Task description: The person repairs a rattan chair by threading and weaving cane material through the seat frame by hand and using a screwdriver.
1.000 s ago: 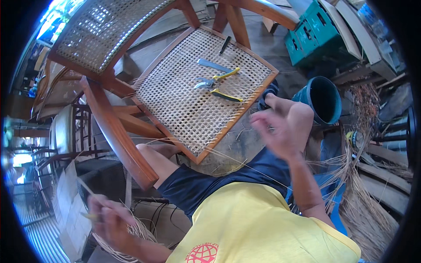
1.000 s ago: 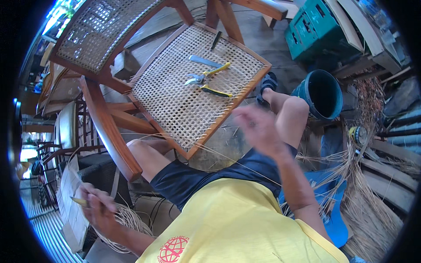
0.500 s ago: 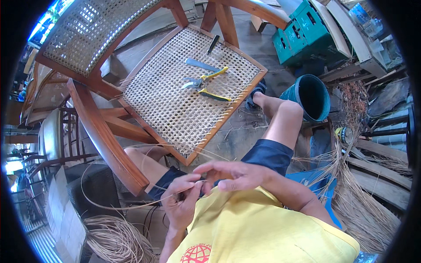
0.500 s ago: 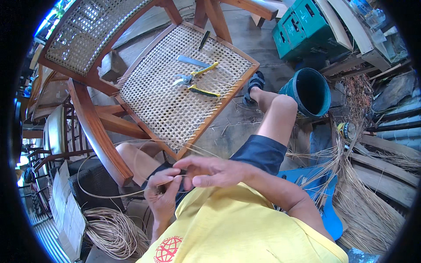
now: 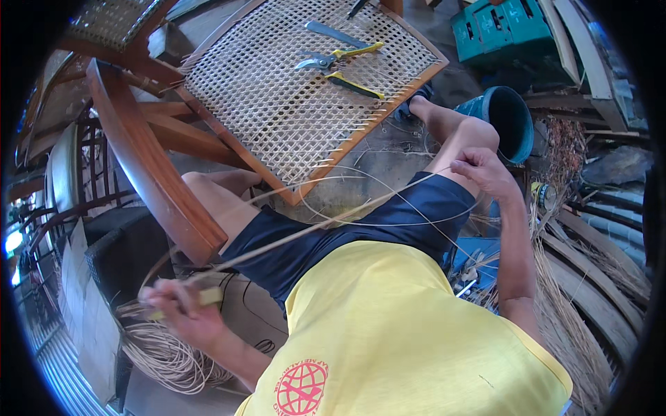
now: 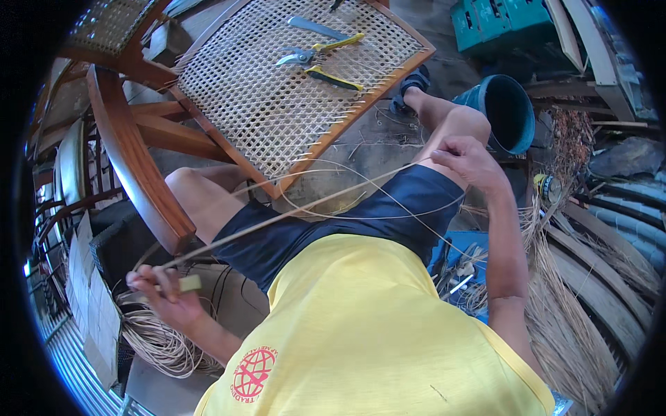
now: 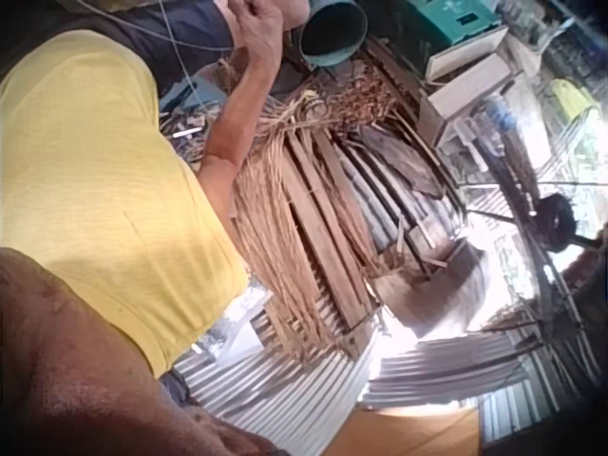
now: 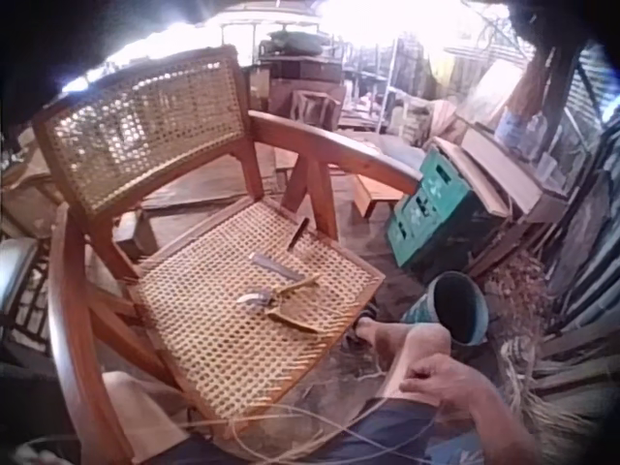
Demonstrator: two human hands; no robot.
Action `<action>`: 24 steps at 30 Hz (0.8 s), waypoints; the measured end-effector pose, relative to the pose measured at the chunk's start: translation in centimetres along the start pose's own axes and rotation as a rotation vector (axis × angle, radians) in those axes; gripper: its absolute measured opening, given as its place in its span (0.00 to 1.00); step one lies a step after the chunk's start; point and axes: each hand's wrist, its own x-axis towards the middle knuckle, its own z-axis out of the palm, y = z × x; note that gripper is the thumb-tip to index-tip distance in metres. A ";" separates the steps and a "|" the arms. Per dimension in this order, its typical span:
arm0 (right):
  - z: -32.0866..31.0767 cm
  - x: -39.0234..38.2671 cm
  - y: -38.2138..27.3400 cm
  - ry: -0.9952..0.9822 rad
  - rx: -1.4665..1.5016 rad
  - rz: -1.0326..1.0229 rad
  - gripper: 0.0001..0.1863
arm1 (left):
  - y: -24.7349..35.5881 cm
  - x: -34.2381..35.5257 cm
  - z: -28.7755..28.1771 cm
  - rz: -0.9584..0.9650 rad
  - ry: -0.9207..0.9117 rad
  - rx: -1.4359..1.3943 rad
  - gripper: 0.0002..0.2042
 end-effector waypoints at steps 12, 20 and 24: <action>-18.1 -9.5 4.1 0.298 -0.174 0.111 0.09 | 2.9 4.4 -12.3 0.016 0.490 0.092 0.10; -24.0 -18.9 0.6 0.412 -0.186 -0.080 0.20 | -0.9 5.2 -14.7 -0.022 0.498 0.105 0.09; -27.7 -19.6 3.6 0.623 -0.313 -0.198 0.15 | -1.0 3.9 -18.0 -0.041 0.593 0.051 0.09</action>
